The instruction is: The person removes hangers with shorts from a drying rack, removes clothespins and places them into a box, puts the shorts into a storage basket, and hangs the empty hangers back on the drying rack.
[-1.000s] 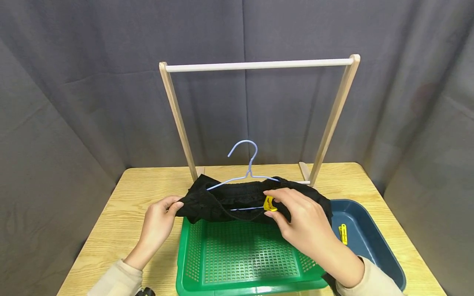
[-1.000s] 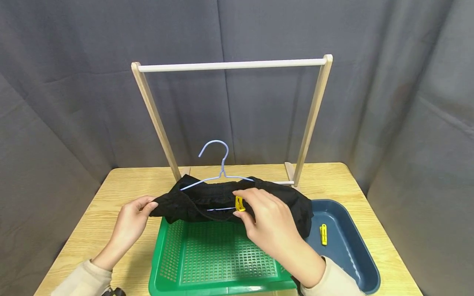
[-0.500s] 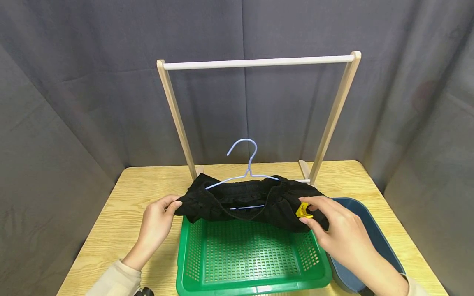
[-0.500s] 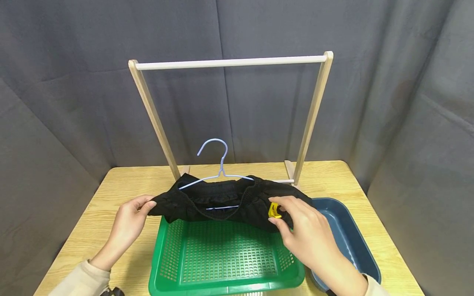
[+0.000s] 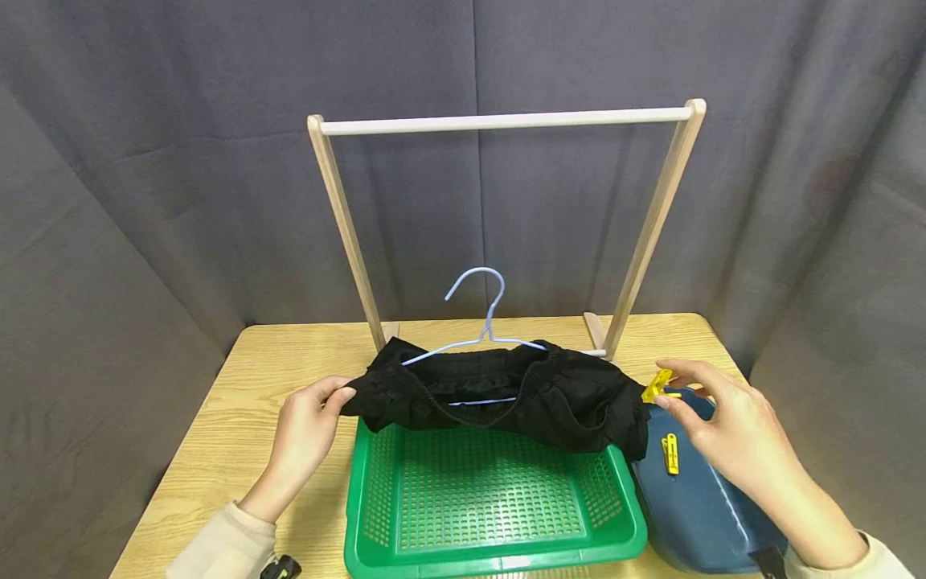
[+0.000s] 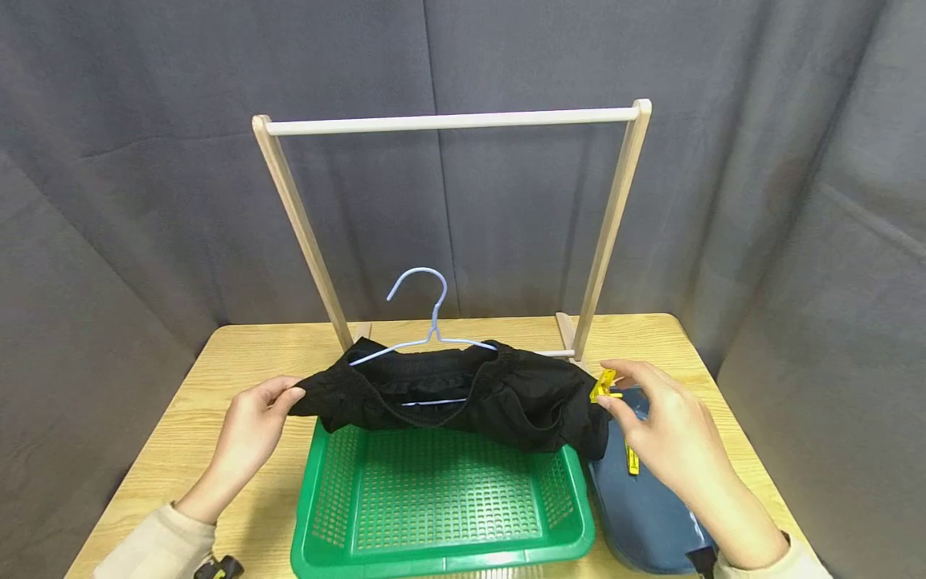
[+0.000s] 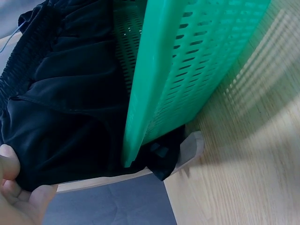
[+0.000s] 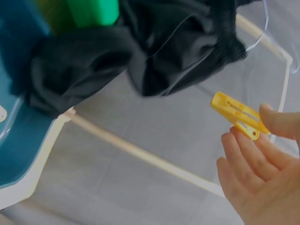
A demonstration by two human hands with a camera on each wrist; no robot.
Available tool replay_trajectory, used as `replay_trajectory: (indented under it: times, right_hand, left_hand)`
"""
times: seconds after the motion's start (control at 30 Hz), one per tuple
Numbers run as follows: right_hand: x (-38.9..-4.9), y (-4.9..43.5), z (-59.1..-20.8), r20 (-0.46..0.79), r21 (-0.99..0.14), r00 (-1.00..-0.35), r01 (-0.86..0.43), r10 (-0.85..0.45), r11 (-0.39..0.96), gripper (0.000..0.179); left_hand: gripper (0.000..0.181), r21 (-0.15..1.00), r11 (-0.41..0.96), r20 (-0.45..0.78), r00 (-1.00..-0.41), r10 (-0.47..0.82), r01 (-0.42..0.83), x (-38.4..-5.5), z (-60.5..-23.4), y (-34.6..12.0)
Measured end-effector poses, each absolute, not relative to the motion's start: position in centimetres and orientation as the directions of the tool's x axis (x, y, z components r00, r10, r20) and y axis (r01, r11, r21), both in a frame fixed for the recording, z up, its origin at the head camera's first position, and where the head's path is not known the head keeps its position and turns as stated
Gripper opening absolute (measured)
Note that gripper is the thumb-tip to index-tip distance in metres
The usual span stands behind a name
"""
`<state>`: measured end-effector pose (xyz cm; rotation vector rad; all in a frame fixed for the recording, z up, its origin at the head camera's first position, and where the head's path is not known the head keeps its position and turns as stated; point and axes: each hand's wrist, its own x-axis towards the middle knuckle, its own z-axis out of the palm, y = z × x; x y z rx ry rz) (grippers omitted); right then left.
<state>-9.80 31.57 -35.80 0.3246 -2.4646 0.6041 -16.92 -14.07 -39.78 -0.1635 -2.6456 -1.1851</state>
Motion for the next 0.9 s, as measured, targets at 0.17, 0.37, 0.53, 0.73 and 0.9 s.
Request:
replay_trajectory:
  times: [0.17, 0.37, 0.53, 0.73, 0.9]
  right_hand:
    - [-10.4, 33.5, -36.4, 0.549, -0.367, -0.832, -0.322, -0.077, 0.873, 0.049]
    - [-11.1, 35.1, -37.3, 0.407, -0.415, -0.912, -0.234, -0.051, 0.879, 0.042]
    - [-11.5, 35.8, -38.3, 0.329, -0.44, -0.944, -0.191, -0.04, 0.877, 0.038]
    - [-12.3, 37.1, -39.7, 0.259, -0.474, -0.966, -0.152, -0.028, 0.867, 0.037]
    - [-13.3, 38.3, -41.0, 0.079, -0.528, -0.996, -0.076, -0.04, 0.846, 0.037]
  left_hand:
    - [0.018, 0.723, 0.662, 0.257, -0.966, 0.006, 0.197, -17.0, -39.8, -14.0]
    - [0.018, 0.724, 0.664, 0.249, -0.968, 0.002, 0.188, -16.9, -39.7, -14.1]
    - [0.018, 0.725, 0.664, 0.246, -0.969, -0.001, 0.183, -16.8, -39.7, -14.1]
    - [0.017, 0.724, 0.663, 0.252, -0.968, 0.001, 0.189, -16.7, -39.8, -14.2]
    - [0.018, 0.723, 0.666, 0.248, -0.969, 0.0, 0.185, -16.8, -39.7, -14.2]
